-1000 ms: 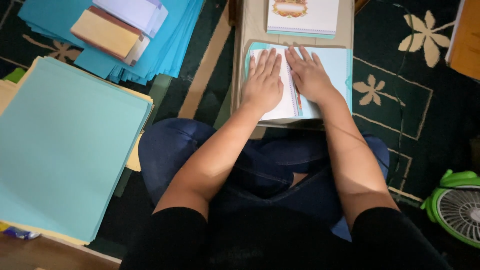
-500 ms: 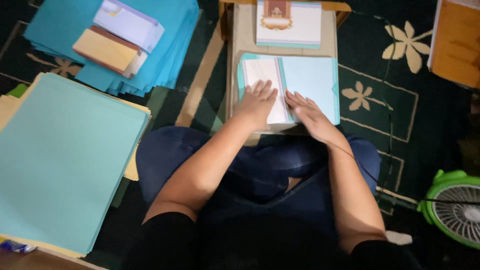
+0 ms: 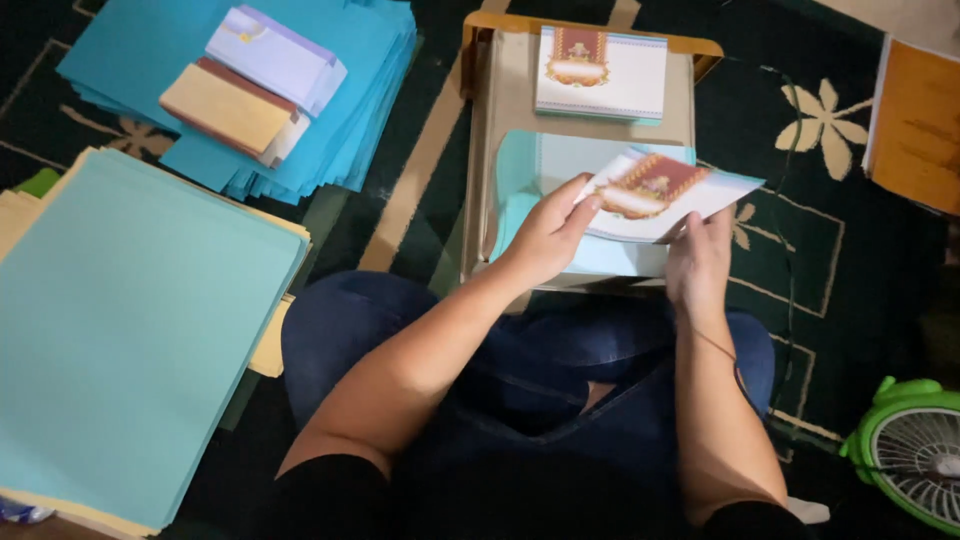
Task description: Folding paper invitation inserts and placing them into decorative folders.
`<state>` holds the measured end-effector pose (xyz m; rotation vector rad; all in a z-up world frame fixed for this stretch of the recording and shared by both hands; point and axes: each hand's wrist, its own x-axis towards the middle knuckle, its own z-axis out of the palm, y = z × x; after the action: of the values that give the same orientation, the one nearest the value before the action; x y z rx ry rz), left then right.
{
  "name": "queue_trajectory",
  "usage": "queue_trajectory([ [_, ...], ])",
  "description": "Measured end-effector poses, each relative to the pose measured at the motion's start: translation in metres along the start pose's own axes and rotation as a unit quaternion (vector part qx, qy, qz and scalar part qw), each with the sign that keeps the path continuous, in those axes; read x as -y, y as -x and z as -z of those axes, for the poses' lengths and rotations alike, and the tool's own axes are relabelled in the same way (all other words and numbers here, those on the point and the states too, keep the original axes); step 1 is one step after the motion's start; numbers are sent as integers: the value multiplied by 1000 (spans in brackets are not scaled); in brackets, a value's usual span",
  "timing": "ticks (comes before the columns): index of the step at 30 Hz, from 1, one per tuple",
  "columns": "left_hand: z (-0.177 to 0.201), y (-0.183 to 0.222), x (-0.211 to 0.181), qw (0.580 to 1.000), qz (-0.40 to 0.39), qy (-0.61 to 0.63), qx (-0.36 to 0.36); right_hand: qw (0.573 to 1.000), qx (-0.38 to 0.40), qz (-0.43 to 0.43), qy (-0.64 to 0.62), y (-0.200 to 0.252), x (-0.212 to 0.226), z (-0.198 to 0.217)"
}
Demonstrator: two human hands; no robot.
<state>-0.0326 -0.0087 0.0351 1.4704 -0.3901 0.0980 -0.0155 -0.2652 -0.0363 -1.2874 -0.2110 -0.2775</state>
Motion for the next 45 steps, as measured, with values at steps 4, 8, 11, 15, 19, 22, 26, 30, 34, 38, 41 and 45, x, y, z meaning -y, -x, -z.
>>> queue_trajectory([
  [4, 0, -12, 33, 982, -9, 116, -149, 993, -71, -13, 96, -22, 28, -31],
  [8, 13, -20, 12, 964, -22, 36, -263, 991, -40, 29, 126, -86, 19, -35],
  [11, 11, -15, 23, 943, 82, -140, -290, 987, 19, 29, 157, -143, 12, -44],
  [15, -4, -9, 24, 859, -24, -500, -107, 975, 11, 3, 222, -211, -33, -31],
  [19, -11, 1, 46, 812, -86, -576, 28, 899, 22, 11, 438, -228, -65, -15],
  [22, -9, -1, 40, 818, -114, -562, 38, 865, 17, 10, 502, -219, -81, -11],
  [26, -9, 0, 45, 826, -137, -544, 53, 841, -18, 8, 541, -226, -107, 0],
  [30, -8, -1, 45, 837, -79, -528, 122, 782, -46, -48, 620, -212, -74, -24],
  [34, -6, 0, 40, 831, -80, -531, 144, 733, -34, -101, 672, -159, -19, -30],
  [38, -5, -1, 41, 832, -71, -521, 177, 733, 8, -152, 662, -72, 45, -30],
  [41, -8, -1, 41, 843, -86, -508, 154, 708, -10, -173, 684, -28, 35, 6],
  [45, -6, -3, 40, 833, -61, -523, 169, 720, 8, -193, 667, -3, 30, 0],
])
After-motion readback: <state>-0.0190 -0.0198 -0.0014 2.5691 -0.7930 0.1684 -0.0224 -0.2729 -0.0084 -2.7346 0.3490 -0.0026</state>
